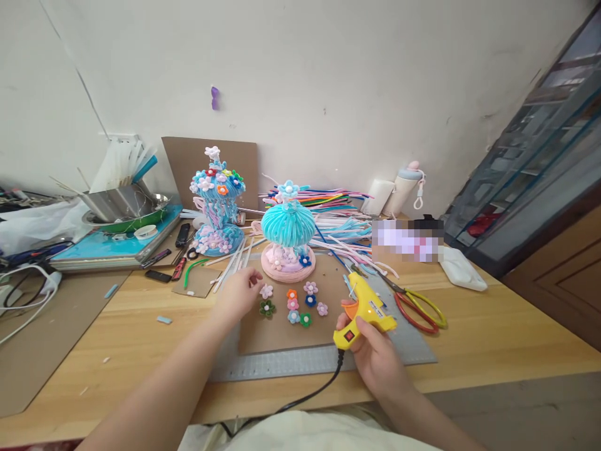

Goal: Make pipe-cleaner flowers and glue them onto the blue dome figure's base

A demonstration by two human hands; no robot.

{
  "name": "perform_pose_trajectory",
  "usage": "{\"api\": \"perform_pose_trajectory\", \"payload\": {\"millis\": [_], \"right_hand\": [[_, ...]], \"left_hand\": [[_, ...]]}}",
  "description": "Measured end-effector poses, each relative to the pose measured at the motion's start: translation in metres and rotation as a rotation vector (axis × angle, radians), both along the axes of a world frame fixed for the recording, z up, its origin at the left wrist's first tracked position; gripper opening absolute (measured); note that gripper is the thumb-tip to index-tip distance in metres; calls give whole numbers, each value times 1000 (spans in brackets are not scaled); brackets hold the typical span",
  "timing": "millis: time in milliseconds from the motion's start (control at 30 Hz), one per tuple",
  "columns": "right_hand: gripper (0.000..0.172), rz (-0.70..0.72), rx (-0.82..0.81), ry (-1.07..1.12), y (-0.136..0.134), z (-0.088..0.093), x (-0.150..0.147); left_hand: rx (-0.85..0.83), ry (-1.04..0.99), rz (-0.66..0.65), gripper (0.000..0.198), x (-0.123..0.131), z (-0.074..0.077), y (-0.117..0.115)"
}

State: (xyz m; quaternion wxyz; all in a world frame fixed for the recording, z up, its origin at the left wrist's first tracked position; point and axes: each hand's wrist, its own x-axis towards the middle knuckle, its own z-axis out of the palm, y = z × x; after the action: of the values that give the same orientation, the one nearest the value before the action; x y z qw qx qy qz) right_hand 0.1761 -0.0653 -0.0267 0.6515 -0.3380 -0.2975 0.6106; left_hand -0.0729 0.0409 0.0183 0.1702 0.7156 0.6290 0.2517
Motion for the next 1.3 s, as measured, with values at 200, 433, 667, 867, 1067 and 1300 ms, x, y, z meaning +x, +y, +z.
{"api": "perform_pose_trajectory", "payload": {"millis": [200, 433, 667, 867, 1067, 1300], "right_hand": [[25, 3, 13, -33, -6, -2, -2], [22, -21, -3, -45, -3, -2, -2], [23, -24, -16, -68, -3, -7, -1], [23, -26, -15, -92, -3, -6, -2], [22, -10, -12, -100, -3, -6, -2], [23, -6, -15, -109, -4, -7, -1]], "left_hand": [[67, -54, 61, 18, 26, 0, 50], [-34, -137, 106, 17, 23, -11, 65], [-204, -81, -34, 21, -8, 0, 48], [-426, -50, -219, 15, -4, 2, 19], [-439, -266, -227, 14, 1, 1, 22], [-160, -561, 21, 32, 16, -15, 52]]}}
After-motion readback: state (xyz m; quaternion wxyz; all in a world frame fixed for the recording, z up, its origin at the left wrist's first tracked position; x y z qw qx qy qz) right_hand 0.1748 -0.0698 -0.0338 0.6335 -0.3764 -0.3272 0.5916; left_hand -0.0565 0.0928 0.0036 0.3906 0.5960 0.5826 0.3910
